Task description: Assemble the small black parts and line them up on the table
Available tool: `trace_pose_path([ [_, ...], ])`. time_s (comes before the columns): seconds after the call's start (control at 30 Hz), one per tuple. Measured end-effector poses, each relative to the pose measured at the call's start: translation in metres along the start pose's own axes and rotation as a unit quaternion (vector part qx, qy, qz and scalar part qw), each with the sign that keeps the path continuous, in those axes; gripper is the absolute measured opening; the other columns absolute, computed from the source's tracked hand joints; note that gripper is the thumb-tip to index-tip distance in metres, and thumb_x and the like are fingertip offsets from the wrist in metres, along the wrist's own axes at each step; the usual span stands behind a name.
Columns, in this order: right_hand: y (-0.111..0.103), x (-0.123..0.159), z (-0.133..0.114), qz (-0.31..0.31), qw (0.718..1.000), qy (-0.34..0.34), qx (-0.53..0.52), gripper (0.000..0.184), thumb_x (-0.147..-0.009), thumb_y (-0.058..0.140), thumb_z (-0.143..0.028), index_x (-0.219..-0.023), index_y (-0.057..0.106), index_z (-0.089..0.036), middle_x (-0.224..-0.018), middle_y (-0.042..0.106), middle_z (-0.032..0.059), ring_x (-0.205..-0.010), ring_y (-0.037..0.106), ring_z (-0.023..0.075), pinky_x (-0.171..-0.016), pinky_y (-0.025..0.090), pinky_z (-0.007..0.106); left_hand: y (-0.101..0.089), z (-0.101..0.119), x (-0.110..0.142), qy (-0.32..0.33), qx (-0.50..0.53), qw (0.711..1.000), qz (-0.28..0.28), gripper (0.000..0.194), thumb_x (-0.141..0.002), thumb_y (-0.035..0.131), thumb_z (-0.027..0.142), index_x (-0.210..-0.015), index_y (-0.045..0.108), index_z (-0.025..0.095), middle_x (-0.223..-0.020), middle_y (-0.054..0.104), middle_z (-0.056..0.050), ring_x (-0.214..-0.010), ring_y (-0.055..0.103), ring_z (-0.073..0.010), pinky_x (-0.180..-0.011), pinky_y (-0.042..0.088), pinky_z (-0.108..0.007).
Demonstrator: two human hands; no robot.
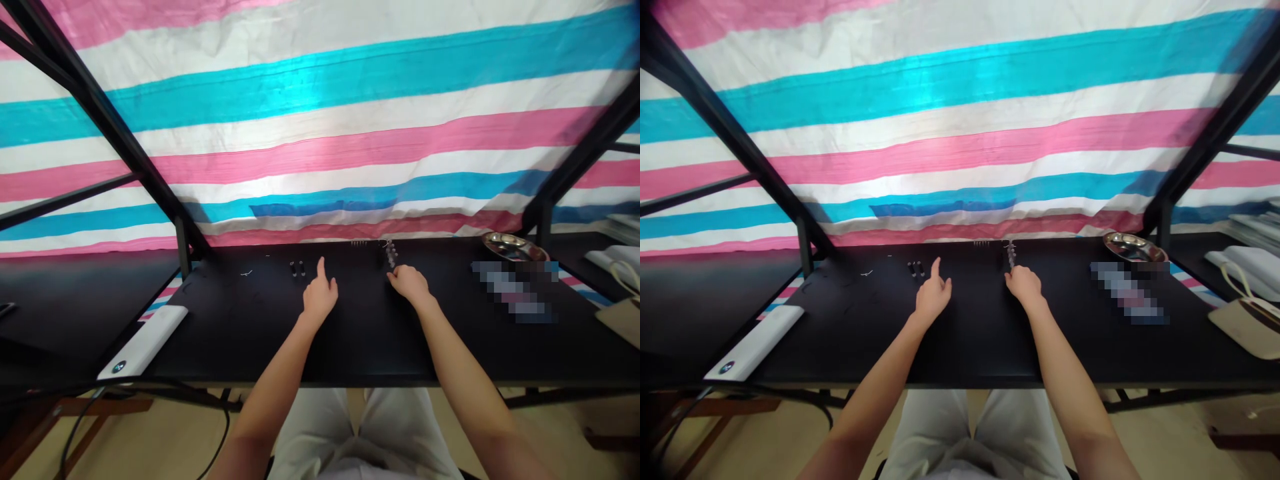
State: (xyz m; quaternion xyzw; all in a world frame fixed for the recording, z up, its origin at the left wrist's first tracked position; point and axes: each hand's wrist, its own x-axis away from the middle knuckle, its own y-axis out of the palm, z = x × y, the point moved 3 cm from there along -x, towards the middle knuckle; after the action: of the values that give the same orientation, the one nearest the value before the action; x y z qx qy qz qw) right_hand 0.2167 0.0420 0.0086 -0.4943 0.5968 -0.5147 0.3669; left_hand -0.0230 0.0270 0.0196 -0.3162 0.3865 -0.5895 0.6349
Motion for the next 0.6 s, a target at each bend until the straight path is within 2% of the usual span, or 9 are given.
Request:
trace_pose_path([
  [0.1, -0.001, 0.007, -0.009, 0.012, 0.999, -0.044, -0.006, 0.035, -0.084, 0.041, -0.040, -0.082, 0.067, -0.017, -0.086, 0.066, 0.0133, -0.082, 0.063, 0.0250, -0.068, 0.043, 0.030, -0.013, -0.013, -0.009, -0.053, -0.011, 0.998, 0.038, 0.074, -0.083, 0.045, 0.033, -0.142, 0.002, 0.023, -0.078, 0.065, -0.007, -0.070, 0.062, -0.0230, -0.069, 0.043, -0.034],
  [0.17, -0.002, 0.009, -0.014, 0.030, 0.997, -0.075, -0.020, 0.035, -0.085, 0.040, -0.040, -0.081, 0.067, -0.018, -0.081, 0.066, 0.0111, -0.078, 0.063, 0.0225, -0.065, 0.041, 0.028, -0.020, -0.022, -0.014, -0.075, 0.002, 0.995, 0.068, 0.075, -0.082, 0.047, 0.034, -0.143, 0.003, 0.023, -0.079, 0.065, -0.010, -0.072, 0.062, -0.0251, -0.072, 0.042, -0.036],
  [0.37, 0.002, 0.011, -0.024, 0.059, 0.978, -0.184, -0.080, 0.029, -0.084, 0.043, -0.039, -0.080, 0.066, -0.022, -0.066, 0.063, 0.0037, -0.062, 0.058, 0.0156, -0.055, 0.034, 0.023, -0.024, -0.041, -0.025, -0.106, 0.085, 0.985, 0.102, 0.065, -0.078, 0.052, 0.032, -0.138, 0.029, 0.019, -0.082, 0.065, -0.015, -0.081, 0.062, -0.0309, -0.077, 0.041, -0.042],
  [0.5, 0.005, 0.013, -0.029, 0.063, 0.966, -0.228, -0.106, 0.028, -0.084, 0.043, -0.038, -0.079, 0.066, -0.022, -0.063, 0.062, 0.0017, -0.057, 0.055, 0.0132, -0.054, 0.032, 0.023, -0.016, -0.046, -0.030, -0.101, 0.092, 0.983, 0.120, 0.046, -0.080, 0.051, 0.032, -0.124, 0.047, 0.020, -0.085, 0.065, -0.014, -0.085, 0.061, -0.0290, -0.078, 0.041, -0.038],
  [0.6, 0.005, 0.014, -0.031, 0.070, 0.960, -0.244, -0.116, 0.028, -0.084, 0.042, -0.037, -0.080, 0.065, -0.022, -0.064, 0.062, 0.0016, -0.057, 0.054, 0.0130, -0.054, 0.032, 0.023, -0.010, -0.049, -0.035, -0.086, 0.080, 0.985, 0.123, 0.032, -0.081, 0.049, 0.031, -0.111, 0.056, 0.021, -0.084, 0.065, -0.012, -0.085, 0.061, -0.0267, -0.075, 0.041, -0.035],
])
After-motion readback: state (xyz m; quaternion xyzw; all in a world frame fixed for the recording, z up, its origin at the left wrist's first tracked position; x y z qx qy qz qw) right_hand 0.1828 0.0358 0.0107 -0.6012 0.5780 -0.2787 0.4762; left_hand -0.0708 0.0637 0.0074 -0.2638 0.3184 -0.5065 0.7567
